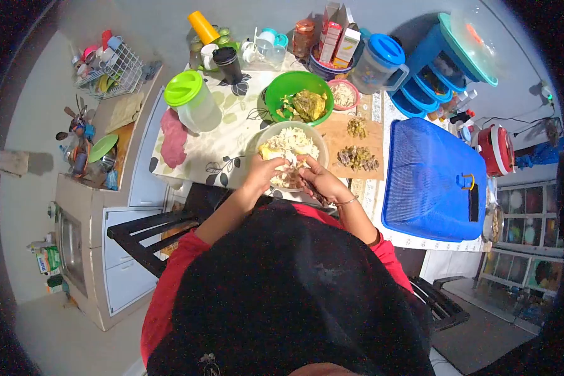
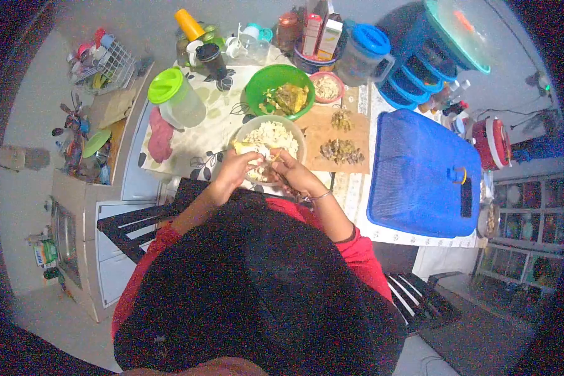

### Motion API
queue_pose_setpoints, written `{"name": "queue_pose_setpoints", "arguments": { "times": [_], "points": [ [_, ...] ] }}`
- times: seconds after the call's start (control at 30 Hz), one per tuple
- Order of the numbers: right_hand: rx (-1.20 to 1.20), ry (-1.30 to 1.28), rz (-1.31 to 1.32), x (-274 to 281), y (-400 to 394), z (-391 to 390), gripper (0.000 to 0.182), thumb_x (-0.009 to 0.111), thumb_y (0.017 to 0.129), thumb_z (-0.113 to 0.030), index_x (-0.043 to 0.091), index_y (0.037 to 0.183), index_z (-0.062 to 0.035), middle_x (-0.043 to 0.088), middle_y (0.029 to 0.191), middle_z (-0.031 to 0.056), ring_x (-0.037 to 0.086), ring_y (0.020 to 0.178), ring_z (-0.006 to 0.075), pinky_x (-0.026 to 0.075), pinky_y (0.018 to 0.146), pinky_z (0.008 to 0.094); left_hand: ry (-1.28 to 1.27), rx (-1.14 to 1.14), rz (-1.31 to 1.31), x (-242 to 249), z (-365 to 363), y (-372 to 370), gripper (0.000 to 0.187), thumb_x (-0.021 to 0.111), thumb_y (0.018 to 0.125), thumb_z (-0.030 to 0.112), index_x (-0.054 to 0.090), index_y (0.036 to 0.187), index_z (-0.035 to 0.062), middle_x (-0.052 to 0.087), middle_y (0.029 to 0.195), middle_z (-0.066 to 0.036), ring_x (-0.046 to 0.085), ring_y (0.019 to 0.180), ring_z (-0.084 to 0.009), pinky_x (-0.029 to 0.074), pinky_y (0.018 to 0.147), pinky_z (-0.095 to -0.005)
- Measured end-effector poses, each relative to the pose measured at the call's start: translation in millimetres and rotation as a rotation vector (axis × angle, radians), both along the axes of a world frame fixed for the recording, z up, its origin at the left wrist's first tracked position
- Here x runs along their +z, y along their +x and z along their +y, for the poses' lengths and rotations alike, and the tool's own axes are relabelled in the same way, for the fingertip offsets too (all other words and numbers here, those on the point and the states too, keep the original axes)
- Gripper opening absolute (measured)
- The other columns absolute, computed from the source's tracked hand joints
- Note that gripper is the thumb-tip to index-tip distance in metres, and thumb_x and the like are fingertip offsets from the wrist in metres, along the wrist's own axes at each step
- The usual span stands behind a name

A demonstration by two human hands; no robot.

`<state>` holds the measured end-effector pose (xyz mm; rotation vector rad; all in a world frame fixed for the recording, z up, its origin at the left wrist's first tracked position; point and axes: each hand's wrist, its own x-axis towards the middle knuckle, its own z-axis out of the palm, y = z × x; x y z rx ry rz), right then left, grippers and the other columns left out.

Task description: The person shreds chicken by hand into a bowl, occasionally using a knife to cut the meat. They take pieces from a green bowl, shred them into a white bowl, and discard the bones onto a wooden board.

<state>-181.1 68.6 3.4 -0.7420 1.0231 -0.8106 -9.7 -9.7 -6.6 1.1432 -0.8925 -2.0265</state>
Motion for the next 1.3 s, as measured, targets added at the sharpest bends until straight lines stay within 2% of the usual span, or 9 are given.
{"name": "queue_pose_setpoints", "arguments": {
  "times": [0.23,0.37,0.47,0.6,0.73,0.77,0.9,0.97,1.3],
  "points": [
    [-0.055,-0.014,-0.011,5.0,-2.6,0.3,0.031,0.043,0.097,-0.019,0.036,0.126,-0.0156,0.05,0.07,0.0005,0.043,0.047,0.0075,0.034,0.039,0.0193,-0.015,-0.117,0.058,-8.2,-1.0,2.8,0.036,0.059,0.079,0.0,0.052,0.114,0.0004,0.062,0.105,-0.009,0.062,0.088,-0.0199,0.053,0.079,-0.037],
    [-0.192,-0.001,-0.039,7.4,-8.1,-5.0,0.024,0.041,0.097,-0.018,0.037,0.121,-0.0153,0.05,0.069,0.0018,0.043,0.046,0.0082,0.034,0.04,0.0197,0.08,-0.039,0.084,2.6,-0.7,1.5,0.041,0.057,0.08,0.002,0.048,0.12,-0.0002,0.058,0.113,-0.01,0.058,0.102,-0.0196,0.052,0.081,-0.0339],
    [0.085,0.004,-0.049,7.1,-8.2,-0.2,0.028,0.042,0.097,-0.019,0.037,0.124,-0.0149,0.051,0.07,0.0004,0.044,0.048,0.0085,0.037,0.043,0.0203,-0.014,-0.124,0.027,-0.2,-1.5,4.6,0.043,0.059,0.08,0.003,0.048,0.121,-0.0003,0.059,0.11,-0.009,0.059,0.098,-0.0184,0.051,0.08,-0.0313],
    [-0.125,0.022,-0.235,27.2,-7.7,2.7,0.029,0.042,0.097,-0.016,0.036,0.125,-0.0142,0.051,0.07,-0.0002,0.044,0.048,0.007,0.035,0.04,0.0193,-0.081,-0.119,-0.019,-15.7,-6.6,8.2,0.04,0.061,0.079,0.003,0.052,0.117,-0.0001,0.063,0.104,-0.007,0.061,0.09,-0.0164,0.051,0.073,-0.0283],
    [0.039,-0.027,-0.034,7.1,-7.6,-0.4,0.033,0.042,0.096,-0.019,0.034,0.128,-0.0147,0.052,0.07,0.0002,0.045,0.048,0.0068,0.035,0.039,0.0189,-0.086,-0.038,-0.027,-7.6,-2.2,5.6,0.038,0.064,0.075,-0.001,0.056,0.112,0.0017,0.064,0.1,-0.006,0.063,0.083,-0.0148,0.051,0.066,-0.0268],
    [-0.065,-0.015,0.021,4.7,-10.5,-1.5,0.038,0.044,0.096,-0.021,0.032,0.131,-0.0152,0.052,0.07,-0.0008,0.045,0.047,0.0068,0.035,0.039,0.0185,-0.078,0.009,-0.047,-4.6,-0.8,3.5,0.039,0.064,0.073,-0.002,0.057,0.111,0.0027,0.064,0.099,-0.006,0.063,0.081,-0.0143,0.051,0.064,-0.0264],
    [0.046,0.097,0.052,20.7,-3.9,-0.1,0.041,0.043,0.096,-0.018,0.029,0.135,-0.0156,0.05,0.072,0.0007,0.045,0.05,0.0085,0.035,0.041,0.0205,-0.064,-0.038,0.013,-8.2,-2.7,4.7,0.043,0.062,0.075,-0.004,0.053,0.116,0.0016,0.063,0.102,-0.009,0.063,0.087,-0.0178,0.051,0.065,-0.0288],
    [-0.032,0.022,0.058,-9.9,-10.3,-4.4,0.043,0.044,0.096,-0.019,0.027,0.136,-0.0154,0.05,0.072,0.0012,0.045,0.05,0.009,0.035,0.041,0.0207,-0.028,0.005,0.02,-13.6,-1.6,3.4,0.042,0.061,0.075,-0.005,0.051,0.116,0.0011,0.062,0.102,-0.009,0.063,0.085,-0.0193,0.053,0.067,-0.0298],
    [-0.114,0.019,0.097,3.3,-15.9,-10.1,0.041,0.045,0.096,-0.02,0.032,0.134,-0.0127,0.052,0.07,-0.0012,0.043,0.048,0.0072,0.033,0.039,0.0201,0.044,0.118,0.052,-6.3,0.4,4.5,0.042,0.058,0.078,-0.006,0.046,0.117,0.0009,0.056,0.108,-0.013,0.06,0.094,-0.0213,0.055,0.076,-0.0323]
  ]
}}
